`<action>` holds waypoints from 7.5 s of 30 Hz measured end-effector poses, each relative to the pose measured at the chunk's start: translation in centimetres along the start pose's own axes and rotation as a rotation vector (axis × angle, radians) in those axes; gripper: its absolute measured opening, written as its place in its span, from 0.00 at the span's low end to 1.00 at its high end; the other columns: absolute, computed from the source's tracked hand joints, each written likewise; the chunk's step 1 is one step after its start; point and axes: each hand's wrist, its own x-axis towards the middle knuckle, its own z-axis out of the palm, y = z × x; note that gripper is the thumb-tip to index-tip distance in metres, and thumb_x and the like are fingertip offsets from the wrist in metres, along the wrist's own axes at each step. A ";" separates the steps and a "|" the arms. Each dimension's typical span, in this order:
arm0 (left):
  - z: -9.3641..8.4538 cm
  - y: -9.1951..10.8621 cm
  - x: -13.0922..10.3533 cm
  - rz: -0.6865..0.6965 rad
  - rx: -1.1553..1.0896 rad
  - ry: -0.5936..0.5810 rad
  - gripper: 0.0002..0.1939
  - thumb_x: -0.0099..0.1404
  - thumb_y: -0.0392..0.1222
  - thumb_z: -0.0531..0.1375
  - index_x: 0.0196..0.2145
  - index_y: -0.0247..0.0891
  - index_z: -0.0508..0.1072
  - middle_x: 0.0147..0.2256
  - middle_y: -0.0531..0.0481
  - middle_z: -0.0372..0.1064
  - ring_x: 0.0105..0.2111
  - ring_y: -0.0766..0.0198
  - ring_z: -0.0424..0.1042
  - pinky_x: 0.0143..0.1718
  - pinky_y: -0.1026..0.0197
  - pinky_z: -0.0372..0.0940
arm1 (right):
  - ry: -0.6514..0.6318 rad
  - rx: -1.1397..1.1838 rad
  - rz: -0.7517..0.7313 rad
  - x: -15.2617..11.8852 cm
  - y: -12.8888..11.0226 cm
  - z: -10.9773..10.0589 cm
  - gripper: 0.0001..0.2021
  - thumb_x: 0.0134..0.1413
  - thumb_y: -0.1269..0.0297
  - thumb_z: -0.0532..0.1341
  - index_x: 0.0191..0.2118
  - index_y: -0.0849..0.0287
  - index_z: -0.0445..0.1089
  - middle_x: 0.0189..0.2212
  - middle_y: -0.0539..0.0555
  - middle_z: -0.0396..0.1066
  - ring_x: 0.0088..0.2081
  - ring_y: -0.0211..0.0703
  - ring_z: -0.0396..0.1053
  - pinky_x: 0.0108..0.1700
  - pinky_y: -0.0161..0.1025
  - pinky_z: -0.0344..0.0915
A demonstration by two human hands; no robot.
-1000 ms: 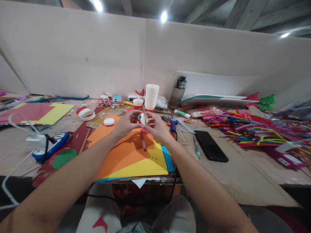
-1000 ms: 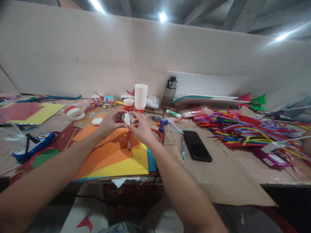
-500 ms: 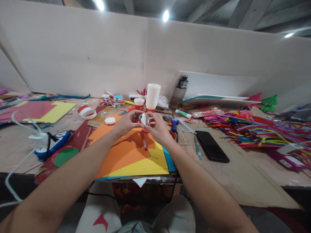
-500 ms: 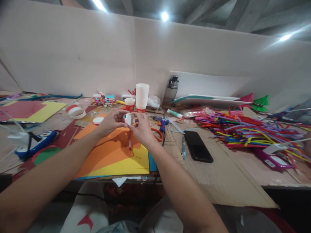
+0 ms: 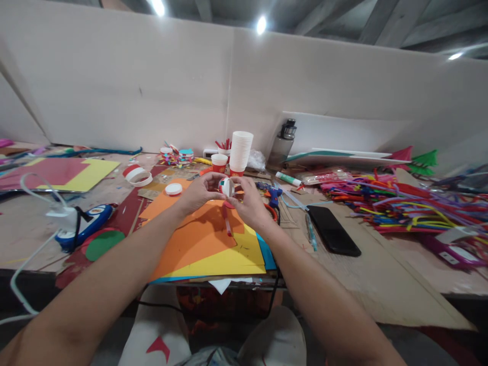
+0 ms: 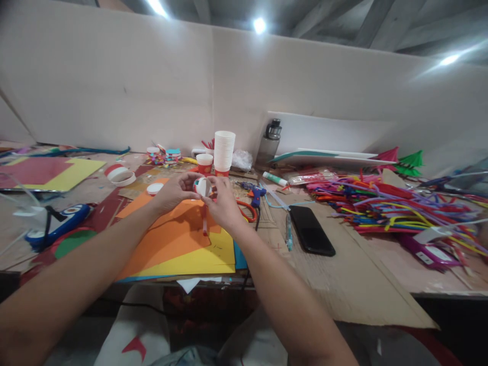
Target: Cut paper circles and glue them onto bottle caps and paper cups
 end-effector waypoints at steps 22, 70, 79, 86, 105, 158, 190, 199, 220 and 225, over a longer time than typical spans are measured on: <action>-0.6 -0.1 0.0 -0.021 -0.025 -0.009 0.31 0.44 0.35 0.73 0.47 0.35 0.70 0.45 0.44 0.74 0.46 0.58 0.73 0.45 0.59 0.67 | -0.012 -0.099 -0.099 0.1 0.6 0.1 0.20 0.54 0.70 0.62 0.53 0.57 0.62 0.50 0.58 0.61 0.47 0.43 0.67 0.49 0.44 0.70; -3.9 -1.1 0.2 -0.361 -0.088 -0.050 0.31 0.48 0.34 0.71 0.50 0.35 0.69 0.38 0.46 0.74 0.35 0.65 0.75 0.39 0.60 0.70 | -0.217 -0.599 0.122 0.3 0.7 -0.8 0.09 0.58 0.63 0.62 0.40 0.62 0.76 0.38 0.59 0.73 0.41 0.45 0.69 0.44 0.40 0.61; -4.0 -1.7 0.1 -0.463 -0.095 -0.131 0.30 0.50 0.35 0.70 0.52 0.38 0.71 0.36 0.47 0.74 0.34 0.63 0.76 0.40 0.57 0.71 | -0.259 -0.583 0.099 -0.2 0.9 0.0 0.08 0.57 0.68 0.60 0.38 0.62 0.76 0.40 0.60 0.75 0.42 0.45 0.71 0.45 0.39 0.63; -3.5 -1.3 0.1 -0.350 0.154 -0.112 0.25 0.46 0.34 0.68 0.45 0.36 0.77 0.37 0.46 0.77 0.38 0.60 0.75 0.43 0.56 0.68 | -0.281 -0.510 0.077 -0.4 1.3 0.2 0.07 0.56 0.72 0.59 0.35 0.60 0.76 0.39 0.58 0.76 0.43 0.45 0.72 0.45 0.40 0.64; -3.5 -1.5 1.2 -0.125 0.417 0.328 0.13 0.50 0.42 0.67 0.35 0.36 0.77 0.37 0.44 0.77 0.39 0.54 0.75 0.46 0.51 0.68 | -0.165 -0.523 0.014 3.4 -0.8 -0.3 0.11 0.57 0.64 0.61 0.44 0.61 0.75 0.39 0.57 0.74 0.38 0.42 0.70 0.41 0.38 0.66; -2.9 -1.2 1.0 0.625 0.718 0.299 0.26 0.56 0.44 0.68 0.51 0.43 0.67 0.48 0.44 0.71 0.46 0.55 0.72 0.48 0.50 0.69 | 0.031 -0.770 -0.626 1.6 -0.6 0.6 0.14 0.65 0.75 0.52 0.43 0.60 0.75 0.41 0.59 0.74 0.42 0.45 0.67 0.43 0.41 0.67; -3.9 -0.5 0.6 0.471 0.738 0.385 0.30 0.55 0.45 0.68 0.53 0.40 0.64 0.54 0.41 0.69 0.53 0.55 0.70 0.55 0.49 0.64 | -0.103 -0.791 -0.429 1.2 -1.4 -3.9 0.11 0.61 0.76 0.53 0.33 0.60 0.71 0.38 0.60 0.72 0.43 0.49 0.64 0.44 0.46 0.64; -4.0 -0.8 0.8 0.428 0.679 0.374 0.32 0.53 0.47 0.69 0.53 0.42 0.64 0.53 0.42 0.68 0.51 0.54 0.70 0.53 0.48 0.66 | -0.124 -0.774 -0.421 1.1 -1.5 -3.8 0.11 0.60 0.77 0.54 0.34 0.60 0.72 0.40 0.60 0.72 0.44 0.48 0.64 0.44 0.46 0.64; -4.2 -0.5 1.2 0.190 0.479 0.343 0.34 0.46 0.42 0.71 0.50 0.39 0.66 0.51 0.41 0.70 0.50 0.54 0.71 0.51 0.49 0.68 | -0.300 -0.751 -0.357 0.8 -2.1 -4.8 0.07 0.49 0.78 0.57 0.28 0.60 0.70 0.34 0.58 0.65 0.40 0.47 0.63 0.43 0.42 0.63; -5.8 1.1 1.2 0.160 0.467 0.272 0.33 0.47 0.42 0.71 0.51 0.39 0.67 0.48 0.42 0.72 0.49 0.53 0.72 0.48 0.49 0.69 | -0.456 -0.702 -0.344 0.6 -1.6 -4.0 0.01 0.52 0.70 0.64 0.31 0.60 0.71 0.35 0.56 0.66 0.41 0.47 0.64 0.44 0.43 0.63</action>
